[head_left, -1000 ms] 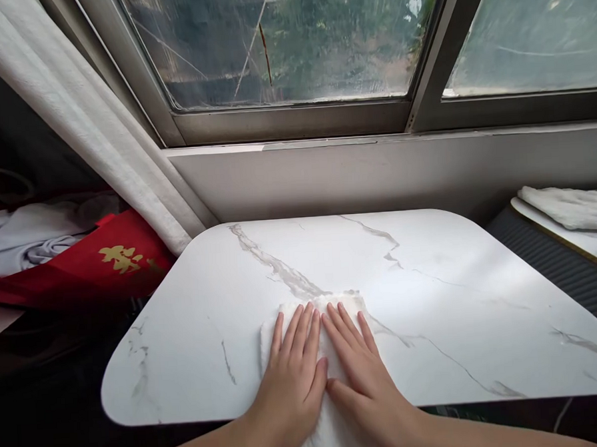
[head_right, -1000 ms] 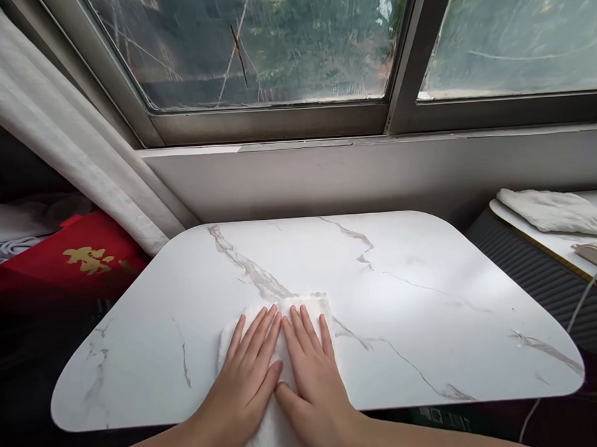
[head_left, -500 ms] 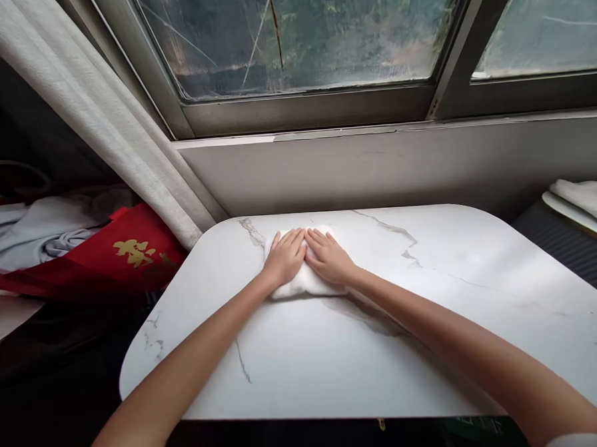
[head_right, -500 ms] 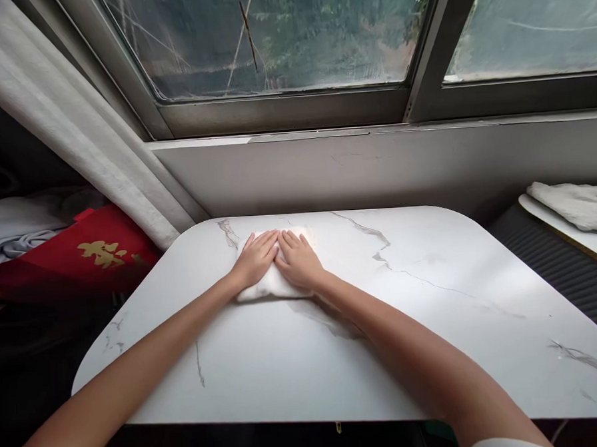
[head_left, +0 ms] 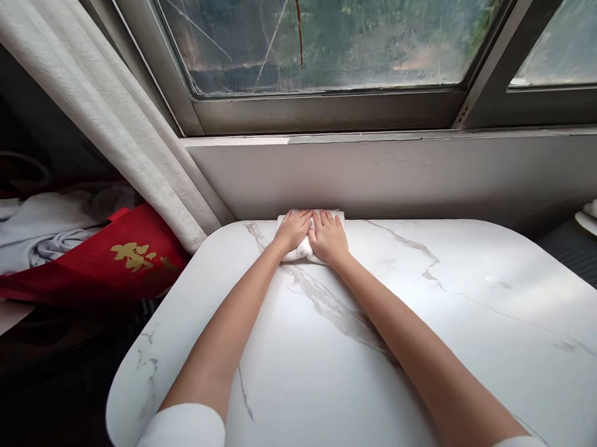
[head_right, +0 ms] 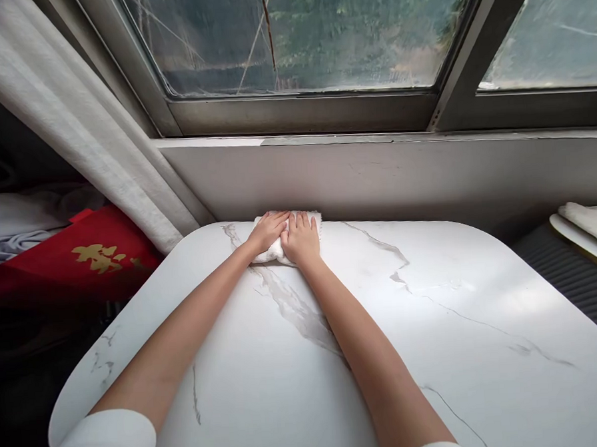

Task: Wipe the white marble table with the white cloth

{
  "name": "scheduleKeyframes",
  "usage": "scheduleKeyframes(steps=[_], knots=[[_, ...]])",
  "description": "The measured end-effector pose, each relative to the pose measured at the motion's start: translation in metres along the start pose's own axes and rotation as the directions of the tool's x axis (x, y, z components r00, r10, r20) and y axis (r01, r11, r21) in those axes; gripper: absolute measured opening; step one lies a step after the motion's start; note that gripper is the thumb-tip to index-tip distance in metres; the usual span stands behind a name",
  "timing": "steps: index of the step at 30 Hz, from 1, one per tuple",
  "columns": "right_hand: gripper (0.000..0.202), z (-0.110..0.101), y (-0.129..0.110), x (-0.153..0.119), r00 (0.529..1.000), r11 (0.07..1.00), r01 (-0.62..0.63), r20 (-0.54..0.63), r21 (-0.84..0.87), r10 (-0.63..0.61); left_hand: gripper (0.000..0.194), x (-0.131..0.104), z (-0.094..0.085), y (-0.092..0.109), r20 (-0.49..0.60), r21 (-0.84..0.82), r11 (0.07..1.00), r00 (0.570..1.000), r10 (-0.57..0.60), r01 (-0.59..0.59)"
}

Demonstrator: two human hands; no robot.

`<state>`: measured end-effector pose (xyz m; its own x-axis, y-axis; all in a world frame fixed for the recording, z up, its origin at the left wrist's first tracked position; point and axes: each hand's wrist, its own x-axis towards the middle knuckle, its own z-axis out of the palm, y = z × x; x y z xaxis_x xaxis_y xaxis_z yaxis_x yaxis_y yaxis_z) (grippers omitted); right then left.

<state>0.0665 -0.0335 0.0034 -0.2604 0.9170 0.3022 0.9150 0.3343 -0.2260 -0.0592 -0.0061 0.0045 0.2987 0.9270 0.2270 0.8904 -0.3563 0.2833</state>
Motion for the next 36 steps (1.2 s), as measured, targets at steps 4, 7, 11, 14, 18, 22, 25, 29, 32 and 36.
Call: scheduleKeyframes(steps=[4, 7, 11, 14, 18, 22, 25, 29, 32, 36], knots=[[0.053, -0.006, -0.006, -0.015, 0.999, 1.0, 0.029, 0.019, -0.004, -0.029, 0.047, -0.016, -0.002, 0.006, -0.005, 0.039, 0.999, 1.0, -0.005, 0.006], [0.053, -0.013, -0.016, -0.039, 0.998, 0.998, 0.057, 0.023, -0.01, -0.056, 0.047, -0.042, -0.007, 0.013, 0.007, 0.05, 0.999, 1.0, -0.002, 0.002], [0.055, -0.023, -0.041, -0.089, 0.99, 0.991, 0.137, 0.023, -0.006, -0.137, 0.049, -0.102, -0.02, 0.025, 0.019, 0.061, 0.998, 1.0, -0.007, 0.006], [0.057, -0.035, -0.065, -0.132, 0.97, 0.971, 0.239, 0.046, 0.033, -0.24, 0.05, -0.162, -0.032, 0.034, 0.011, 0.078, 0.997, 1.0, -0.016, 0.015], [0.059, -0.052, -0.094, -0.184, 0.905, 0.905, 0.402, 0.09, 0.138, -0.416, 0.05, -0.241, -0.049, 0.047, -0.01, 0.124, 0.991, 0.998, -0.056, 0.057], [0.06, -0.061, -0.109, -0.209, 0.85, 0.843, 0.504, 0.067, 0.187, -0.523, 0.051, -0.285, -0.061, 0.052, 0.007, 0.147, 0.985, 0.996, -0.092, 0.09], [0.061, -0.057, -0.111, -0.203, 0.846, 0.839, 0.501, 0.082, 0.21, -0.526, 0.052, -0.28, -0.064, 0.048, 0.038, 0.149, 0.983, 0.993, -0.113, 0.106], [0.061, -0.041, -0.105, -0.163, 0.877, 0.868, 0.442, 0.097, 0.226, -0.471, 0.052, -0.235, -0.061, 0.026, 0.052, 0.125, 0.984, 0.989, -0.138, 0.131], [0.06, -0.025, -0.099, -0.121, 0.912, 0.904, 0.376, 0.088, 0.204, -0.4, 0.052, -0.188, -0.057, 0.0, 0.054, 0.086, 0.988, 0.989, -0.135, 0.13], [0.057, -0.004, -0.094, -0.066, 0.946, 0.941, 0.308, 0.055, 0.138, -0.318, 0.048, -0.129, -0.05, -0.035, 0.027, -0.005, 0.994, 0.993, -0.113, 0.113]])
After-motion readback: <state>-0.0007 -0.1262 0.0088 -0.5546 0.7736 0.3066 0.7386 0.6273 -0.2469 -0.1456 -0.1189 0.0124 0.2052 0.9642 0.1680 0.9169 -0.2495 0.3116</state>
